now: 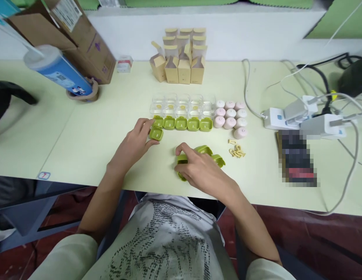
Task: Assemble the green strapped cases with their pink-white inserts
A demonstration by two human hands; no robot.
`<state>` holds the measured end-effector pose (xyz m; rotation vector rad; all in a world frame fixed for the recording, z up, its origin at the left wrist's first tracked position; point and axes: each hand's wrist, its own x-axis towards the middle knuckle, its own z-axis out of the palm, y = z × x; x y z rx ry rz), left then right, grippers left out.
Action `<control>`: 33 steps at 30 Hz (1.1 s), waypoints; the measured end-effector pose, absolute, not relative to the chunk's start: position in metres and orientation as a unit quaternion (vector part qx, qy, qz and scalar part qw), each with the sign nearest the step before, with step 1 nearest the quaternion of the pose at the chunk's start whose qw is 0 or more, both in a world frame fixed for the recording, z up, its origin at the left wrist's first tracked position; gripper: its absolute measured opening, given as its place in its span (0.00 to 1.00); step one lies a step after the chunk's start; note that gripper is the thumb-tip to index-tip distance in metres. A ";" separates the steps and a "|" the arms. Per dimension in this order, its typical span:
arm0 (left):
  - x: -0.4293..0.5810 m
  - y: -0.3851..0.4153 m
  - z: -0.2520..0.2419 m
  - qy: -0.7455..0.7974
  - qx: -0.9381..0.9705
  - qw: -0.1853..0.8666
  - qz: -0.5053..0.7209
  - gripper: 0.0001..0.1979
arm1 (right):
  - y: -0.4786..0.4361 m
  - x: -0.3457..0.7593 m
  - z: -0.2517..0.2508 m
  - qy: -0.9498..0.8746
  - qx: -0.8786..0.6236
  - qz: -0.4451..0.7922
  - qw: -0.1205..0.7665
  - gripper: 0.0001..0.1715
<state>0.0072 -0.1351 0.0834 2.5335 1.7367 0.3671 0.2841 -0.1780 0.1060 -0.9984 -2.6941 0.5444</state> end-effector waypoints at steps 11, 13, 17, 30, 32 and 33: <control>0.001 -0.135 0.086 0.546 0.834 -0.005 0.087 0.03 | -0.178 0.296 0.120 -0.801 -0.337 0.361 0.339 0.06; 0.000 -0.134 0.083 0.540 0.836 -0.002 0.097 0.03 | -0.178 0.296 0.119 -0.709 -0.380 0.433 0.407 0.04; -0.002 -0.133 0.080 0.542 0.834 -0.002 0.105 0.04 | -0.176 0.295 0.115 -0.559 -0.406 0.535 0.487 0.10; 0.005 -0.147 0.102 0.552 0.808 -0.006 0.205 0.30 | -0.169 0.294 0.112 -0.563 -0.411 0.519 0.495 0.38; 0.013 -0.157 0.111 0.496 0.813 0.070 0.296 0.30 | -0.171 0.291 0.108 -0.624 -0.433 0.452 0.468 0.36; 0.019 -0.162 0.115 0.453 0.817 0.130 0.332 0.30 | -0.173 0.289 0.106 -0.657 -0.442 0.412 0.451 0.35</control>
